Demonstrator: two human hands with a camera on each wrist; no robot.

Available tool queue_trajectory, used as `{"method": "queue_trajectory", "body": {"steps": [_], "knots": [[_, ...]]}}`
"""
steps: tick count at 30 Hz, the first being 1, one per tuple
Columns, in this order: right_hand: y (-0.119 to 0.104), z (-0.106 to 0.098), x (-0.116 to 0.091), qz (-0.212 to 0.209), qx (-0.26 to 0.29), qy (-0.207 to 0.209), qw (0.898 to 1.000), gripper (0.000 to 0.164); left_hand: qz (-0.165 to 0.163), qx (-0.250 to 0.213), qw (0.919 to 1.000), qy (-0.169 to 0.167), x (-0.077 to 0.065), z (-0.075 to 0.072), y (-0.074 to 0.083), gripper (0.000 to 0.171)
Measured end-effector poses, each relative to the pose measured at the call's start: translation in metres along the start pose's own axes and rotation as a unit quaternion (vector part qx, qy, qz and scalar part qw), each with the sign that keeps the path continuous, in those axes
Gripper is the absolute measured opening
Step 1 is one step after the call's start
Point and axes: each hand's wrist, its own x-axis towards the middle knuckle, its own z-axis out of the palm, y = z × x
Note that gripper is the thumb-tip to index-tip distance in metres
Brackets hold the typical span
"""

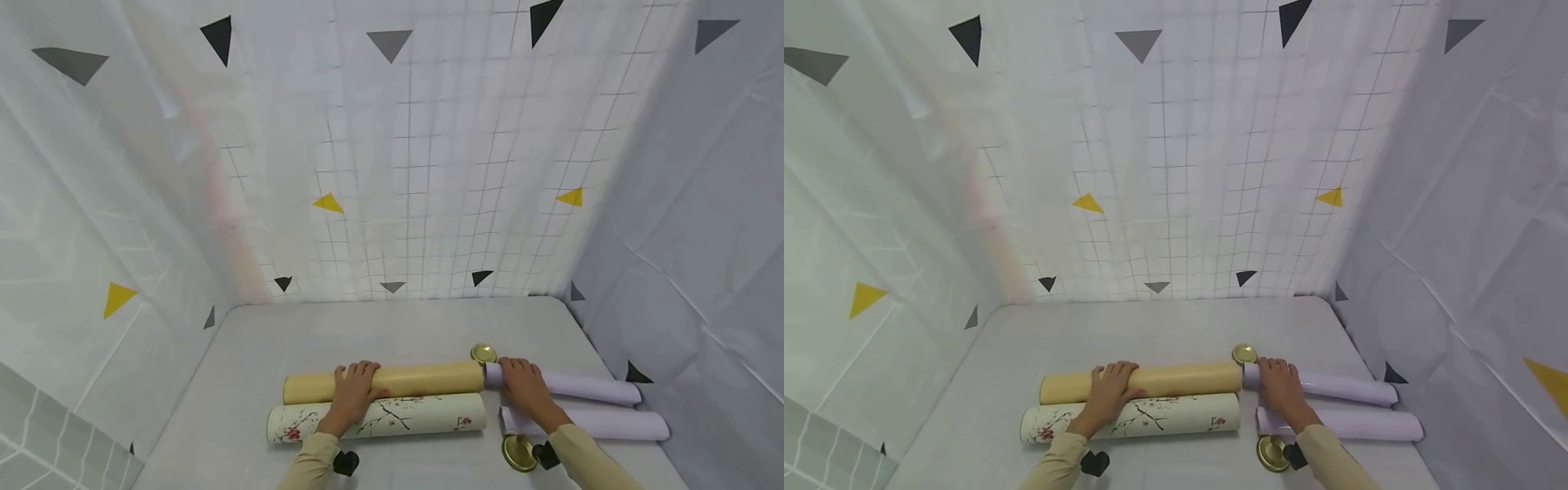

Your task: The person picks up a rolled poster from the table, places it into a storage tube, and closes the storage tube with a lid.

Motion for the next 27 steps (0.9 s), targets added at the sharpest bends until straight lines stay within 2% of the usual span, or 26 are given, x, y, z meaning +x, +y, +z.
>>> {"method": "queue_trajectory", "body": {"steps": [6, 12, 19, 24, 27], "knots": [[-0.001, 0.000, 0.002, -0.013, 0.015, 0.038, 0.999, 0.040, 0.005, -0.001, 0.9999, 0.016, 0.001, -0.001, -0.002, 0.054], [-0.008, -0.002, 0.005, -0.029, 0.022, 0.053, 0.998, 0.043, 0.000, -0.007, 0.9995, 0.030, 0.000, -0.002, -0.001, 0.056], [-0.016, -0.001, 0.010, -0.037, 0.037, 0.074, 0.996, 0.049, 0.012, 0.008, 0.9981, 0.060, -0.001, 0.000, 0.000, 0.058], [-0.022, 0.002, 0.017, -0.056, 0.036, 0.089, 0.994, 0.046, 0.006, 0.016, 0.9974, 0.071, -0.005, 0.002, -0.001, 0.058], [-0.025, 0.002, 0.019, -0.060, 0.037, 0.097, 0.993, 0.051, 0.008, 0.015, 0.9970, 0.075, -0.004, 0.002, -0.001, 0.059]]}}
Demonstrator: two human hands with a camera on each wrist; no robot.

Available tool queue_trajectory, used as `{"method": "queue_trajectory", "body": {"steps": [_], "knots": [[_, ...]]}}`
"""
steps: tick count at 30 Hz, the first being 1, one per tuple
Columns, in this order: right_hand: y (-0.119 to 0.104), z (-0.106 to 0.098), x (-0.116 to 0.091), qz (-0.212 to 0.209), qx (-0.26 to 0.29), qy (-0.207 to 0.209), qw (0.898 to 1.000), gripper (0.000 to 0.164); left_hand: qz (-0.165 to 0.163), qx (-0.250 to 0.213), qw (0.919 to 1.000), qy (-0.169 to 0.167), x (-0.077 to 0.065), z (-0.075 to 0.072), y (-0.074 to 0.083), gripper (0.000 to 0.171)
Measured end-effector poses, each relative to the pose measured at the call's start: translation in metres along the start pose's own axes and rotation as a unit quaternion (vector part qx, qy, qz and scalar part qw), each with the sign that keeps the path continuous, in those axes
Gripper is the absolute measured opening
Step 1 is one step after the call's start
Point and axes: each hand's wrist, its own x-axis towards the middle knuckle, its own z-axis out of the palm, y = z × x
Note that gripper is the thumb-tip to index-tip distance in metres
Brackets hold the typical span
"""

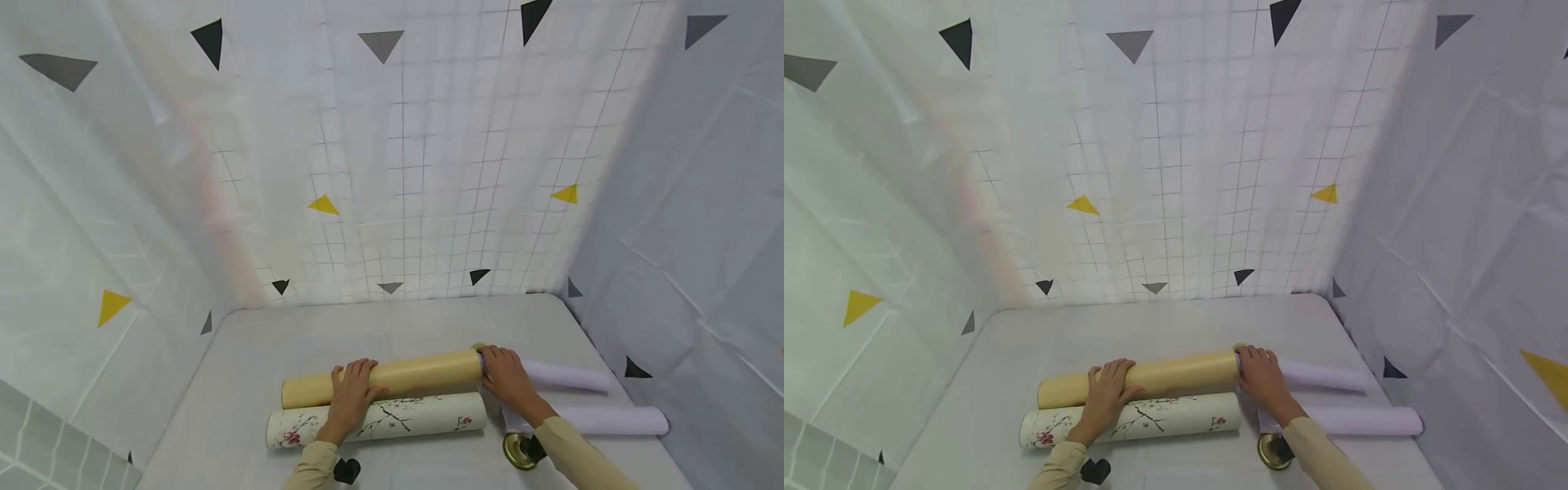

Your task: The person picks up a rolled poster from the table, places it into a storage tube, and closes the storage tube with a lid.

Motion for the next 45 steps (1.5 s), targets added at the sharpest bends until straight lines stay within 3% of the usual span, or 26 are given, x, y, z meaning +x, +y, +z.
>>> {"method": "queue_trajectory", "body": {"steps": [6, 13, 23, 29, 37, 45], "knots": [[-0.001, 0.000, 0.001, -0.007, 0.014, 0.003, 1.000, 0.060, -0.003, -0.007, 1.0000, -0.002, 0.001, -0.002, 0.002, 0.058], [0.000, -0.001, 0.001, -0.028, 0.077, -0.024, 0.996, 0.064, -0.012, -0.007, 0.9999, -0.001, 0.001, -0.002, 0.002, 0.059], [0.013, -0.009, -0.009, -0.046, 0.073, -0.026, 0.996, 0.082, -0.001, -0.013, 0.9999, 0.002, 0.001, -0.003, 0.002, 0.059], [0.031, -0.010, -0.015, -0.031, 0.029, 0.009, 0.999, 0.080, -0.004, -0.015, 0.9999, 0.004, 0.002, -0.005, -0.001, 0.058], [0.046, -0.014, -0.024, 0.035, -0.020, -0.018, 0.999, 0.074, -0.011, -0.022, 0.9997, -0.006, 0.000, -0.003, 0.001, 0.058], [0.048, -0.012, -0.025, 0.039, -0.025, -0.026, 0.999, 0.055, -0.011, -0.013, 0.9999, -0.001, 0.000, 0.000, 0.001, 0.057]]}}
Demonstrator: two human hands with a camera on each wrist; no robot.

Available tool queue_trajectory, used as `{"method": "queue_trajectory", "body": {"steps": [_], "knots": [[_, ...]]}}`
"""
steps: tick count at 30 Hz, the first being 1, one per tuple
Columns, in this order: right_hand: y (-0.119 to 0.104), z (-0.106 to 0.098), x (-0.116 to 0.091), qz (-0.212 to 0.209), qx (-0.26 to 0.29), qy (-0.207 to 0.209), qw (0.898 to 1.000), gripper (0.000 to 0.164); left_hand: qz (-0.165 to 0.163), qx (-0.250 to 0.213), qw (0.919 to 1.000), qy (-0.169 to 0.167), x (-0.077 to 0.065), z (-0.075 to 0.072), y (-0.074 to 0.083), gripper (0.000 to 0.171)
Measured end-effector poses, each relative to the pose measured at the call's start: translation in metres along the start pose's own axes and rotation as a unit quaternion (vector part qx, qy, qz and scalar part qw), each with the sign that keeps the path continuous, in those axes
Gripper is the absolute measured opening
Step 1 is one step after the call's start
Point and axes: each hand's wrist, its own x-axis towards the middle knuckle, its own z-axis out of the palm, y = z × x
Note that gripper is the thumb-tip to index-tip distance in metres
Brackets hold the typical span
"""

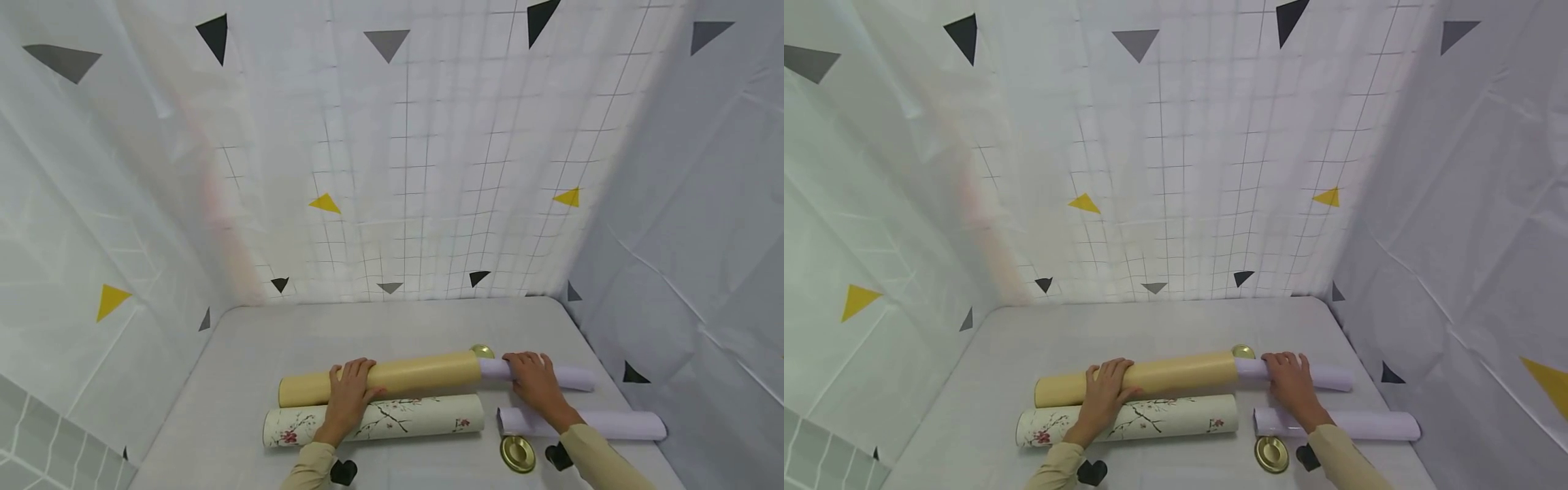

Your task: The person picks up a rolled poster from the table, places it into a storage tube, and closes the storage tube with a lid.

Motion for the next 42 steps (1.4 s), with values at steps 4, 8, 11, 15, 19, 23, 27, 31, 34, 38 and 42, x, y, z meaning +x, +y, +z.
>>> {"method": "queue_trajectory", "body": {"steps": [4, 8, 11, 15, 19, 23, 27, 31, 34, 38, 42], "knots": [[-0.005, 0.002, 0.004, -0.007, 0.002, 0.004, 1.000, 0.056, 0.001, 0.003, 1.0000, 0.003, -0.001, 0.000, -0.001, 0.057], [-0.013, 0.001, 0.008, -0.018, 0.009, 0.010, 1.000, 0.057, 0.004, 0.004, 0.9999, 0.011, -0.001, 0.001, -0.001, 0.058], [-0.019, -0.001, 0.009, -0.023, 0.009, 0.012, 1.000, 0.059, 0.007, -0.001, 0.9998, 0.017, -0.001, 0.003, -0.002, 0.058], [-0.025, -0.002, 0.011, -0.030, 0.009, 0.017, 0.999, 0.061, 0.005, -0.009, 0.9998, 0.016, -0.001, 0.003, -0.002, 0.058], [-0.028, -0.001, 0.013, -0.040, 0.010, 0.032, 0.999, 0.065, 0.006, -0.005, 0.9998, 0.019, -0.002, 0.003, -0.002, 0.057], [-0.031, 0.004, 0.015, -0.044, 0.018, 0.030, 0.998, 0.067, 0.009, -0.003, 0.9996, 0.025, -0.002, 0.002, 0.000, 0.058], [-0.035, 0.008, 0.018, -0.047, 0.022, 0.028, 0.998, 0.066, 0.002, -0.005, 0.9999, 0.015, -0.001, 0.001, 0.000, 0.059], [-0.041, 0.009, 0.021, -0.053, 0.022, 0.032, 0.998, 0.066, -0.001, -0.015, 0.9999, 0.004, -0.001, 0.001, 0.000, 0.058], [-0.044, 0.010, 0.023, -0.061, 0.024, 0.031, 0.997, 0.067, 0.001, -0.014, 0.9999, 0.003, -0.002, 0.000, 0.000, 0.058], [-0.045, 0.012, 0.023, -0.069, 0.025, 0.027, 0.997, 0.068, 0.005, -0.011, 0.9999, 0.006, -0.002, 0.000, -0.001, 0.057], [-0.043, 0.012, 0.021, -0.071, 0.027, 0.020, 0.997, 0.070, 0.007, -0.007, 0.9998, 0.014, -0.002, 0.001, 0.000, 0.057]]}}
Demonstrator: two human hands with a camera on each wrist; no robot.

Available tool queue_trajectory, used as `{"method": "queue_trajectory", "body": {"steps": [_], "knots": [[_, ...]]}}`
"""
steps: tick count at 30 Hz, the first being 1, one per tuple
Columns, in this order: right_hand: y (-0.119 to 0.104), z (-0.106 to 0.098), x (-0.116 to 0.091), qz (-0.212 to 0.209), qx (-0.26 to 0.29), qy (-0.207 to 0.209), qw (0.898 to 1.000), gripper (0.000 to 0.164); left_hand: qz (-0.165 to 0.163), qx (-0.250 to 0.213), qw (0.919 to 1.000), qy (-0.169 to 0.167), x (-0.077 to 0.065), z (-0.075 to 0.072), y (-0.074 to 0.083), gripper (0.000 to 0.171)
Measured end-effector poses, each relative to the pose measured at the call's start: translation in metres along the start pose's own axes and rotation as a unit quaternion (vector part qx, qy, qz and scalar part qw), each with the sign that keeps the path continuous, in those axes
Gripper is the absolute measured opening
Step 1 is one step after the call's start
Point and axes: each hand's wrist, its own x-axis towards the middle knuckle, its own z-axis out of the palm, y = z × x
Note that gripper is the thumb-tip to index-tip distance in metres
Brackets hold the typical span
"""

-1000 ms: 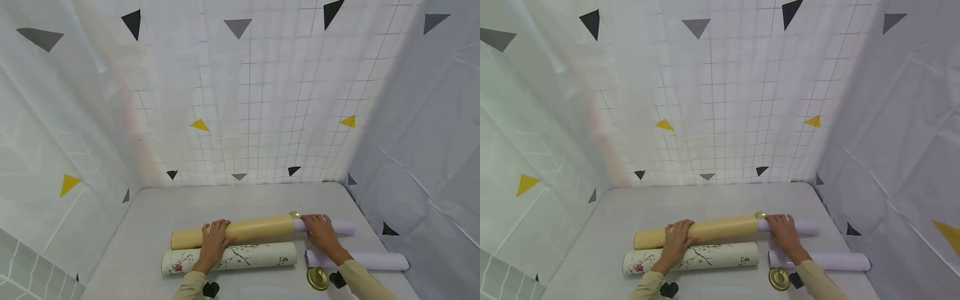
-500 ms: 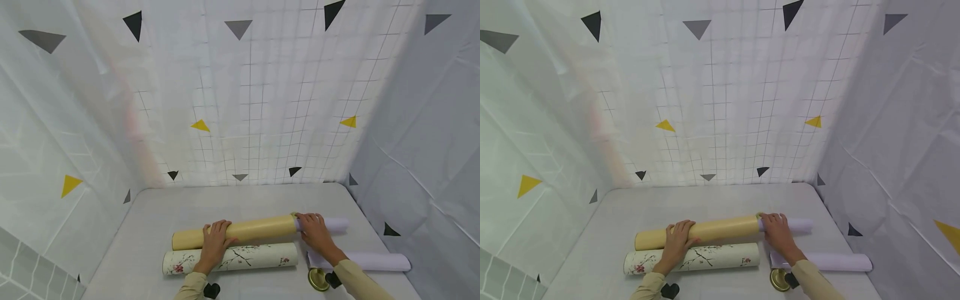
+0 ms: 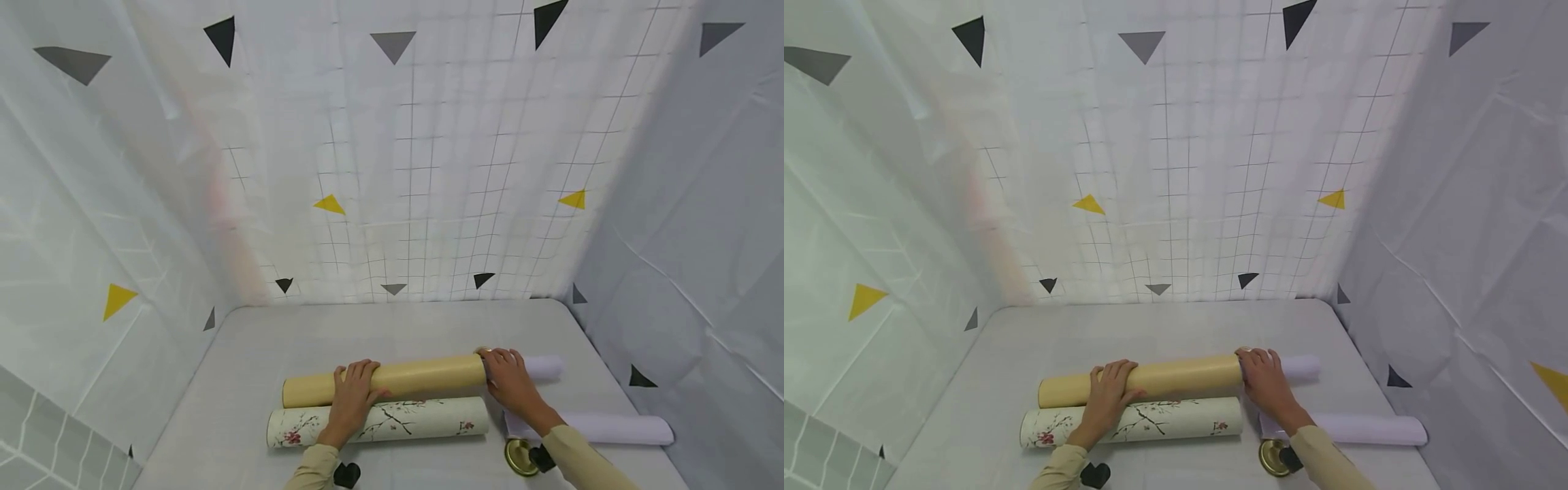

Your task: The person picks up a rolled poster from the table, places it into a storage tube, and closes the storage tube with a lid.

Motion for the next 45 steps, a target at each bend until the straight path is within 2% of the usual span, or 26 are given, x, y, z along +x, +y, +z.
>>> {"method": "queue_trajectory", "body": {"steps": [7, 9, 14, 18, 26, 36, 45], "knots": [[0.012, 0.003, -0.011, 0.008, -0.011, 0.024, 1.000, 0.073, -0.003, 0.002, 1.0000, 0.001, 0.000, -0.001, 0.002, 0.057], [0.016, 0.003, -0.015, 0.026, -0.021, 0.021, 0.999, 0.071, -0.001, 0.002, 1.0000, 0.004, -0.001, -0.001, 0.002, 0.057], [0.019, -0.004, -0.022, 0.088, -0.051, -0.004, 0.995, 0.052, -0.001, 0.000, 1.0000, -0.002, -0.001, 0.001, 0.001, 0.059], [0.016, -0.012, -0.020, 0.108, -0.058, 0.000, 0.992, 0.037, -0.004, -0.008, 0.9999, -0.015, -0.001, 0.001, 0.001, 0.059], [0.020, -0.005, -0.014, 0.075, -0.042, 0.068, 0.994, 0.054, -0.003, -0.018, 0.9997, -0.018, -0.001, 0.000, 0.001, 0.057], [0.014, -0.003, -0.007, 0.046, -0.046, 0.103, 0.993, 0.058, -0.013, -0.034, 0.9989, -0.028, 0.001, -0.002, 0.000, 0.057], [0.012, -0.003, -0.004, 0.036, -0.037, 0.121, 0.991, 0.056, -0.023, -0.040, 0.9988, -0.016, 0.002, 0.000, 0.000, 0.058]]}}
